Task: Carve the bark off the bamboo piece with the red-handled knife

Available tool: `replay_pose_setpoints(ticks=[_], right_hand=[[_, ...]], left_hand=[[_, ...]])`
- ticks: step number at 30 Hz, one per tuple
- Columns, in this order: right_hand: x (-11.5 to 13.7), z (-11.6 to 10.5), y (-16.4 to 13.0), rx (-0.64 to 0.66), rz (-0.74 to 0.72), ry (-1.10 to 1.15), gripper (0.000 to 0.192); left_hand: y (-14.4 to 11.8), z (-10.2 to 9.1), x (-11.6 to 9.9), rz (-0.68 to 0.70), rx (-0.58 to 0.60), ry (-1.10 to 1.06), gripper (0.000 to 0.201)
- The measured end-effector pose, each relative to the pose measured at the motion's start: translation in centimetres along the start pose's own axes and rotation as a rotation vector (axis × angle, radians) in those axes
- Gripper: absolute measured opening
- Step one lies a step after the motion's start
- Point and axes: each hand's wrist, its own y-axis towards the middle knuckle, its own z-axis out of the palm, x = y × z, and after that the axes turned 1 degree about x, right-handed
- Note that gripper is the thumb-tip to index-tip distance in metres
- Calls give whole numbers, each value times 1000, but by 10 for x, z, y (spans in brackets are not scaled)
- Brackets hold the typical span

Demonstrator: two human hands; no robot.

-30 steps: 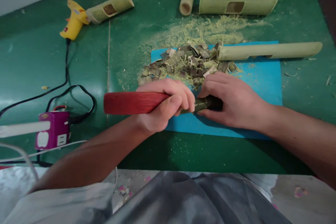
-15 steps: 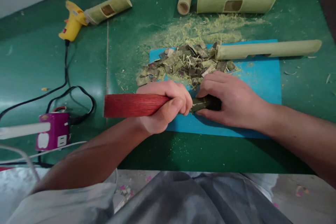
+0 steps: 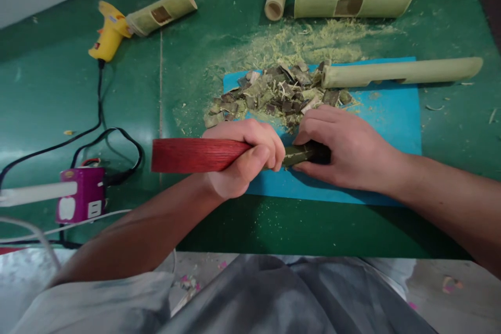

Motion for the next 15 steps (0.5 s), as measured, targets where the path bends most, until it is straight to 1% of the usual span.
replay_pose_setpoints(ticks=[3,5,8,11,15], right_hand=[[0,0,0,-1,1,1,13],[-1,1,0,-11,-6,4,13],[-1,1,-1,-10,-11,6,13],[-1,1,0,-11,-13,-1,14],[-1,0,0,1,-4,5,13]], left_hand=[[1,0,0,34,11,23,28],[1,0,1,52,46,44,25],[1,0,2,74,57,37,26],[1,-1,3,52,41,30,29],[0,-1,2,28,57,64,31]])
